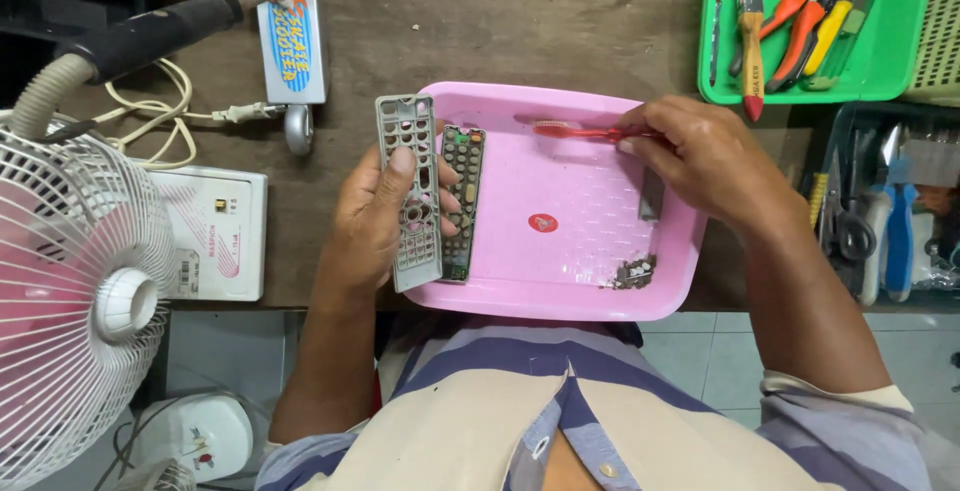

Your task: Cleaning the internal circuit board and plastic casing of a disassembled remote control using a toothbrush to remove dust and debris.

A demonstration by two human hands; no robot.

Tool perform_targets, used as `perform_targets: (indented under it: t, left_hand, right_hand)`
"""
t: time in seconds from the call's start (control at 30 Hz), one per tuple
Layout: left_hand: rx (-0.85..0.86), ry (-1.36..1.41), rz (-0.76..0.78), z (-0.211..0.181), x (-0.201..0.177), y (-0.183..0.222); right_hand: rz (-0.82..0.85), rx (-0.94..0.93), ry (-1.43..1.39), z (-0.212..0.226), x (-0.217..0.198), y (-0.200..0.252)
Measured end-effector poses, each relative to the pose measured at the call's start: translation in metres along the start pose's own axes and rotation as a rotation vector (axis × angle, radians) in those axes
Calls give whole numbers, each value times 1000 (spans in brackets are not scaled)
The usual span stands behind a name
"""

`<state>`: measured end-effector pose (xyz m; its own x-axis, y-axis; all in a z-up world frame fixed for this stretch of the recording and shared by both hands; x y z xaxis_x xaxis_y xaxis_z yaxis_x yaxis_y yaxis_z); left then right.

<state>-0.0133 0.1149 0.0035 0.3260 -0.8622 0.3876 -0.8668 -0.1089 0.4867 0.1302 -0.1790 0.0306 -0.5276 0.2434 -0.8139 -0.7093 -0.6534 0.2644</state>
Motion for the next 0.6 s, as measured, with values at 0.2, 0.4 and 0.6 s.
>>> perform_targets:
  t: [0.2, 0.4, 0.6]
  left_hand:
    - [35, -17, 41, 2, -7, -3]
    - [31, -20, 62, 0, -5, -5]
    - [37, -43, 72, 0, -2, -2]
  right_hand:
    - [323, -65, 102, -4, -6, 14]
    - [137, -89, 126, 9, -11, 22]
    - [583, 60, 259, 33, -10, 24]
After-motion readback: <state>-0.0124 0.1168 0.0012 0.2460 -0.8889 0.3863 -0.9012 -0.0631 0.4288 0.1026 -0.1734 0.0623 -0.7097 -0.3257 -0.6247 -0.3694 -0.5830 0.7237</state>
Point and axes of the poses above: each hand's wrist, its own y-axis away from the middle knuckle, its own x-axis out of the palm, z = x × y, the point moved 1 cm from there along -y, towards the middle knuckle, and after that the axes turned 2 degrees about -x, right-handed, at the moved point
